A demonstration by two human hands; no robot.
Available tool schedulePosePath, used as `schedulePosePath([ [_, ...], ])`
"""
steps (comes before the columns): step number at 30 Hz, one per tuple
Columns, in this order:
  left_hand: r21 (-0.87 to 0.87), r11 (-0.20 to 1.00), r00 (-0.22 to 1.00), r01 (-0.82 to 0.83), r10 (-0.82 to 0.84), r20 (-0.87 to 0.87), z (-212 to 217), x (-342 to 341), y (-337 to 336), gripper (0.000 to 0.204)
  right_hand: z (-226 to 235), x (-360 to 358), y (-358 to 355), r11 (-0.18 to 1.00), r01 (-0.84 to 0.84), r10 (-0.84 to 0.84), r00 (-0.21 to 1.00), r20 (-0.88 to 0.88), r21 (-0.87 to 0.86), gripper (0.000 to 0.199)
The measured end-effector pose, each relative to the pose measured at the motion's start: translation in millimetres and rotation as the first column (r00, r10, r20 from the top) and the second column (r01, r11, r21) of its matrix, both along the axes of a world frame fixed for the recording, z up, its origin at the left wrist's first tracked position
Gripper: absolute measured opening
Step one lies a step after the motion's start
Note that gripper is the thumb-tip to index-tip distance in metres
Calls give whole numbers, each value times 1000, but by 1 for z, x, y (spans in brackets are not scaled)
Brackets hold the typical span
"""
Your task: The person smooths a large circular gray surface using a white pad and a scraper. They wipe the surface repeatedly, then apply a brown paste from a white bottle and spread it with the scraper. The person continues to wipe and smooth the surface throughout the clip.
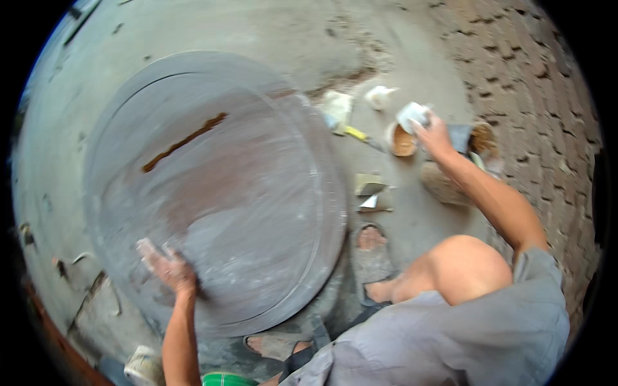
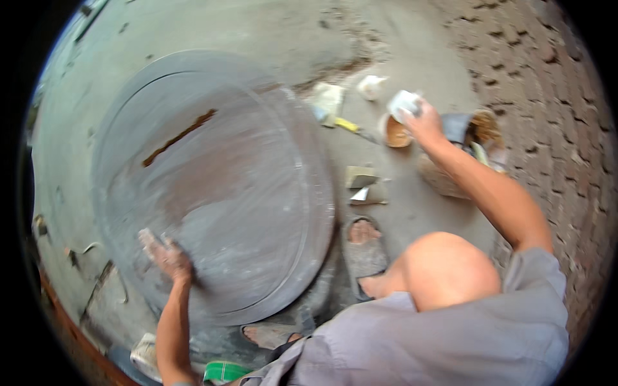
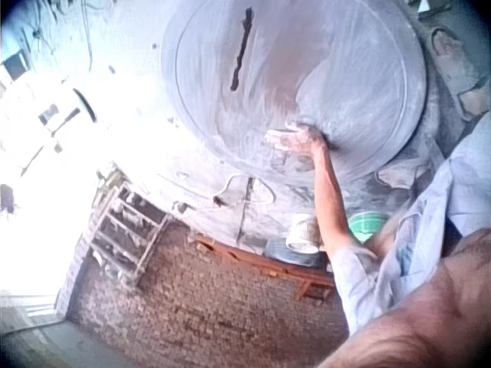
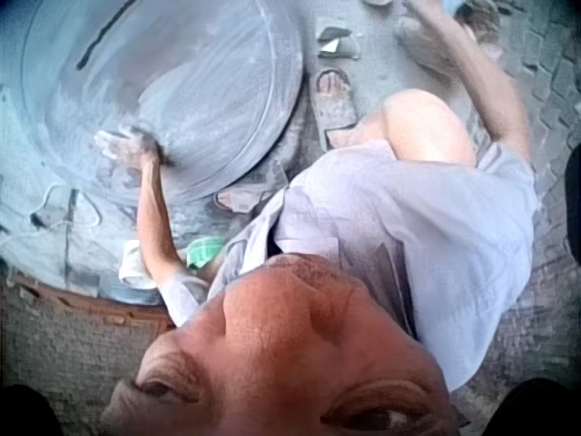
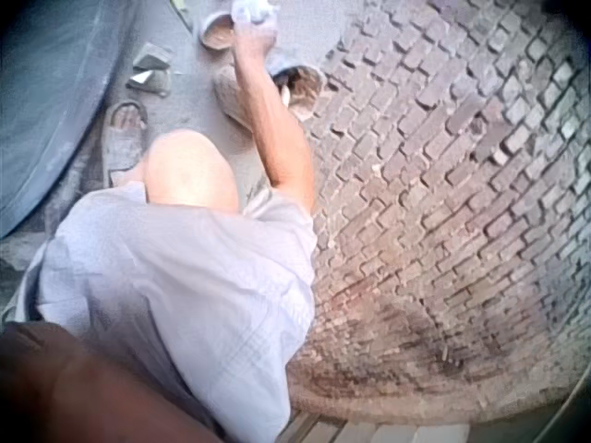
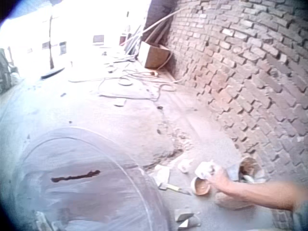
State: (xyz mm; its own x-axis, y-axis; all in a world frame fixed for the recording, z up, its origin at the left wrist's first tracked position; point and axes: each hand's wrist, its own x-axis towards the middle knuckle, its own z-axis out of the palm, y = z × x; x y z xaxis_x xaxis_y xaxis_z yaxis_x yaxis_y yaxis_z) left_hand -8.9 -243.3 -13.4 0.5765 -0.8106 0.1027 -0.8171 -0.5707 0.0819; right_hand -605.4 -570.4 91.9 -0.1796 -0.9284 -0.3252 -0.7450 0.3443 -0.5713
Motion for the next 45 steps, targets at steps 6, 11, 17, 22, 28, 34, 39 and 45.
schedulePosePath([
  [6,-38,999,999,-24,22,-47,12,-7,-8,73,-45,-6,29,984,140,-139,990,-13,110,47],
  [11,-83,997,998,5,-10,-63,4,-16,-16,71,-93,-71,28,988,155,-155,988,-17,11,39],
  [17,-82,996,999,22,-24,-28,-3,0,-2,69,-16,25,77,958,287,-279,946,166,-23,30],
  [22,-66,997,999,32,-34,-32,-3,-1,-3,67,-14,19,96,969,-247,248,968,40,-26,15],
  [28,-52,998,1000,23,-24,-19,-1,-5,-7,67,-37,40,73,727,-641,641,762,-90,-245,16],
  [34,-2,999,999,-35,35,0,9,-5,5,66,-77,77,-6,591,-750,695,660,-286,-297,37],
  [39,-38,999,992,7,-12,-128,10,-17,-38,71,-101,60,-26,670,-740,656,625,-423,-53,55],
  [45,-131,991,987,-12,-9,-159,3,-21,-47,77,-148,15,-49,611,-787,603,530,-596,-81,52],
])
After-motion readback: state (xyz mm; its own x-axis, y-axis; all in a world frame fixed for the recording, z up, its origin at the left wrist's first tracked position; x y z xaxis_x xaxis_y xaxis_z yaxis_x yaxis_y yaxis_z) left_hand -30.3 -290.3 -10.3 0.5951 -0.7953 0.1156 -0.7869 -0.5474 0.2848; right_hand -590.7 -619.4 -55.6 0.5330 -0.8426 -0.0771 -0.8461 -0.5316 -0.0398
